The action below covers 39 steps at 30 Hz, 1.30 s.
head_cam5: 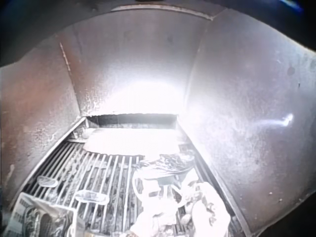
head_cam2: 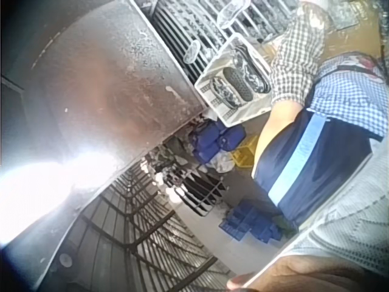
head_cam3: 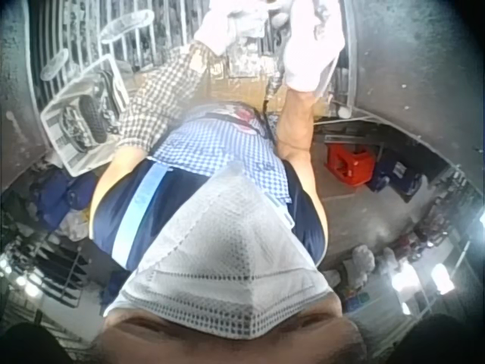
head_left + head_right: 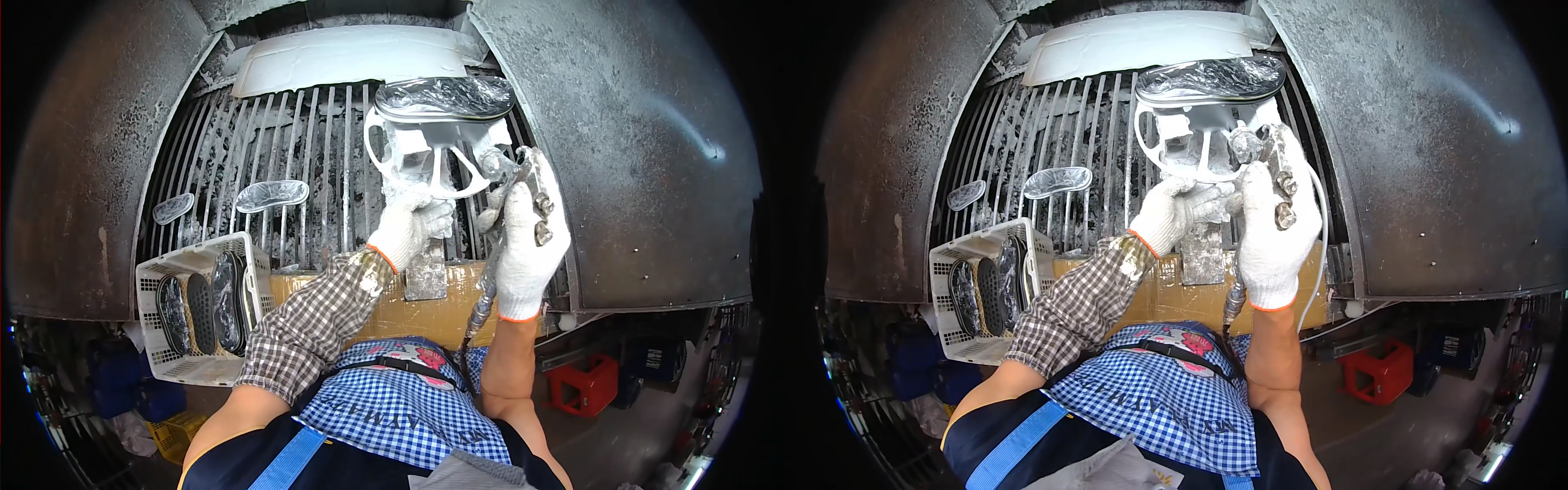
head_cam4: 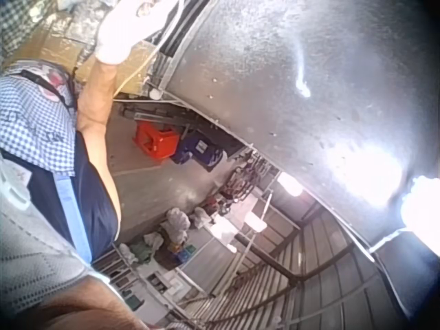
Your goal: The person sprays a white coating onto various plastic objects, including a wheel-like part and a shoe sole, using a spray gun. The person picks up each item from a white basket, sprays it thoroughly, and places it on a metal grate to dry.
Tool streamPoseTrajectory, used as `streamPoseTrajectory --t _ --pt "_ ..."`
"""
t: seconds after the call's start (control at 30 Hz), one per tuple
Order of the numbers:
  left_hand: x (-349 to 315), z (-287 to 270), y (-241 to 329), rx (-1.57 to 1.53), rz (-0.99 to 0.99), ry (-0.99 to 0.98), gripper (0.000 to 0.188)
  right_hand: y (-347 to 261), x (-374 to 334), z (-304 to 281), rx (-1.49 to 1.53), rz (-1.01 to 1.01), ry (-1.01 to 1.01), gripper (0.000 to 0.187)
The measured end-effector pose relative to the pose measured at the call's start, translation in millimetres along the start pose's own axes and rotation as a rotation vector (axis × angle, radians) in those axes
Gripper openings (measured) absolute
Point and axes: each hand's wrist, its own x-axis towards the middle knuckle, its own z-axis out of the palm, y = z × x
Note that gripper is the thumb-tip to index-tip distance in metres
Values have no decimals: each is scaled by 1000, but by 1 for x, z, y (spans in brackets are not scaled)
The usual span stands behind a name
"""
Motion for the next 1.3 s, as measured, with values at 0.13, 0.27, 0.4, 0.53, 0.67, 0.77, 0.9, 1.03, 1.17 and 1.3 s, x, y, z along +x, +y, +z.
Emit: streamPoseTrajectory --t 0.13,0.27,0.4,0.53,0.67,0.77,0.9,1.03,1.17,1.3 --pt "-1 1 -1 17 33 7 33 -1 -4 -1 37 11 -13 46" --pt "-8 5 6 12 -3 18 34 -2 -2 -6 82 32 -57 46" --pt "-15 14 10 15 7 43 34 -2 2 -7 119 49 -2 45" --pt "-21 17 18 17 -22 10 32 -4 5 -12 207 95 15 44" --pt "-29 27 23 59 -7 20 33 -7 9 -16 246 68 38 43" --pt "-30 25 27 59 -33 0 37 -8 11 -20 192 50 73 42" --pt "-29 20 33 23 -60 -73 37 -6 14 -31 174 57 85 42" --pt "-36 28 34 106 -17 -56 34 -7 17 -35 183 62 118 43" --pt "-29 9 36 63 -9 8 32 -8 21 -40 212 52 132 44" --pt "-26 3 42 8 -12 41 31 -6 23 -49 200 45 137 45"
